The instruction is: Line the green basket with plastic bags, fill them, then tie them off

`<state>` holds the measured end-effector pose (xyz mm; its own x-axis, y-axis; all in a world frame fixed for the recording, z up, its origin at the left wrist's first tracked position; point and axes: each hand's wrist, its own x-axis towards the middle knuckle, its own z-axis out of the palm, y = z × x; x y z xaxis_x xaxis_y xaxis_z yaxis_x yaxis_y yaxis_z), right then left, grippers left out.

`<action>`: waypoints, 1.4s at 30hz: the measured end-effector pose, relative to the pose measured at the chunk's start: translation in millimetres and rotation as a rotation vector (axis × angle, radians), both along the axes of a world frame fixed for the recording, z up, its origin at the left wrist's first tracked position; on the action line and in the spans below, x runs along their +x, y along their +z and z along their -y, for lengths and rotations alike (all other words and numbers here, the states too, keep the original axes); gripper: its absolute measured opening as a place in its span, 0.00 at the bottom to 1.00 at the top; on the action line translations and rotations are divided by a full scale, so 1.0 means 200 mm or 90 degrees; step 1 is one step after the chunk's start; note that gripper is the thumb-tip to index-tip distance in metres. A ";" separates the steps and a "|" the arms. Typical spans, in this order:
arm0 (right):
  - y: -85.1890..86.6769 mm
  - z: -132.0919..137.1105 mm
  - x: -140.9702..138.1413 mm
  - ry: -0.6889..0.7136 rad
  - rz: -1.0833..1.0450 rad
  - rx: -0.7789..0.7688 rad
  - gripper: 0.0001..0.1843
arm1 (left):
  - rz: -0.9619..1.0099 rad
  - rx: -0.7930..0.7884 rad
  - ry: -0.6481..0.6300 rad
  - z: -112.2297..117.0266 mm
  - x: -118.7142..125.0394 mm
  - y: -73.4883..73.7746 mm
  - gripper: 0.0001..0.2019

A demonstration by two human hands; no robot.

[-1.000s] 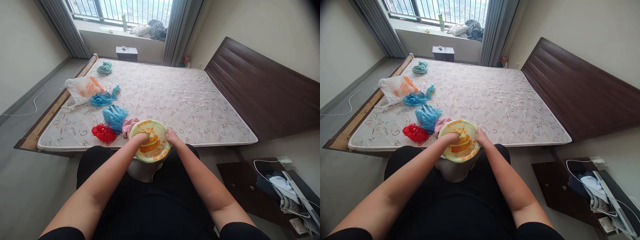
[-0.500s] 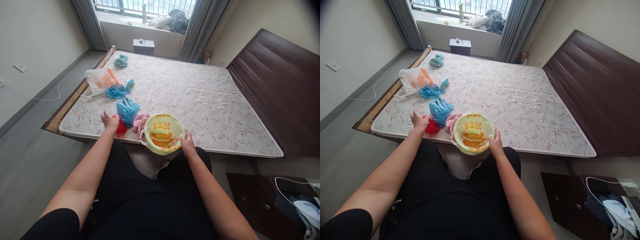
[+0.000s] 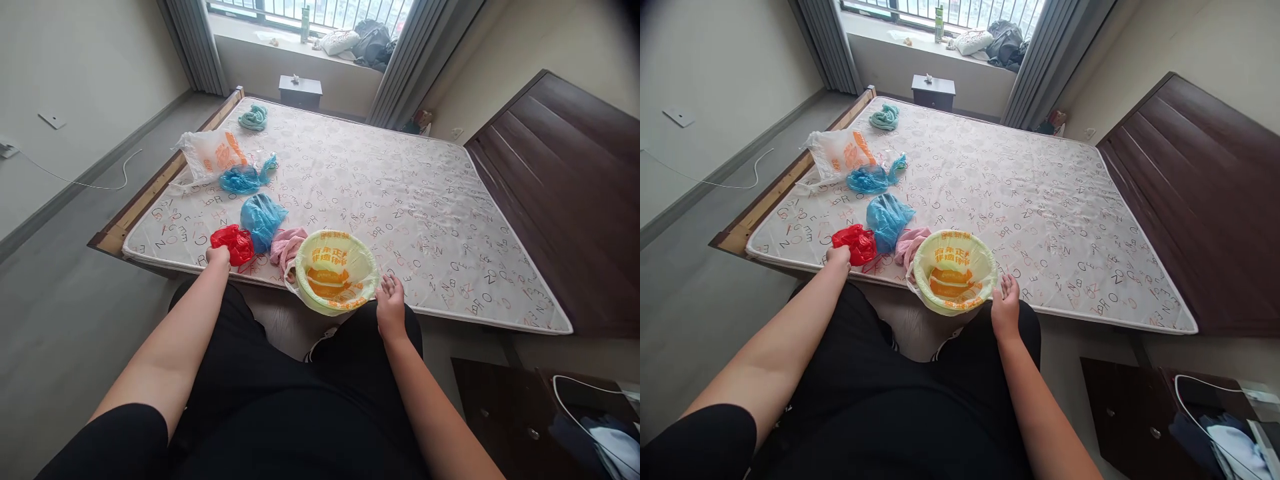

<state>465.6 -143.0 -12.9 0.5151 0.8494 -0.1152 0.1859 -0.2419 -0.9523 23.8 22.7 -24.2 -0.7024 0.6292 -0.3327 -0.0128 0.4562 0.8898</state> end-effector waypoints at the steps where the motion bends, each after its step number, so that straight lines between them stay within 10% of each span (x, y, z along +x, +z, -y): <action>1: 0.02 0.01 0.00 -0.014 0.026 0.013 0.39 | 0.003 0.008 0.036 0.01 -0.01 0.01 0.22; 7: 0.28 0.08 -0.15 0.034 0.306 0.193 0.34 | 0.167 0.253 0.081 0.21 0.11 0.23 0.18; 13: 0.50 0.00 -0.51 0.495 0.353 0.342 0.53 | 0.425 0.231 -0.183 0.67 0.61 0.52 0.20; 17: 0.54 -0.04 -0.66 0.655 0.362 0.385 0.49 | 0.551 0.133 -0.311 0.88 0.78 0.58 0.23; 26: 0.44 0.03 -0.74 0.406 0.253 0.407 0.10 | 0.661 0.143 -0.300 0.97 0.80 0.64 0.11; 32: 0.42 0.09 -0.78 0.328 0.347 0.378 0.15 | 0.589 0.222 -0.263 1.02 0.88 0.68 0.26; 42: 0.51 0.18 -0.85 0.519 0.411 0.441 0.47 | 0.610 0.170 -0.258 0.98 0.82 0.65 0.25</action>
<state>295.6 -179.5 89.6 -0.3936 0.7280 0.5613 0.5259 0.6791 -0.5120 187.5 -173.6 106.0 0.0555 0.8910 -0.4507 -0.6496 0.3750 0.6613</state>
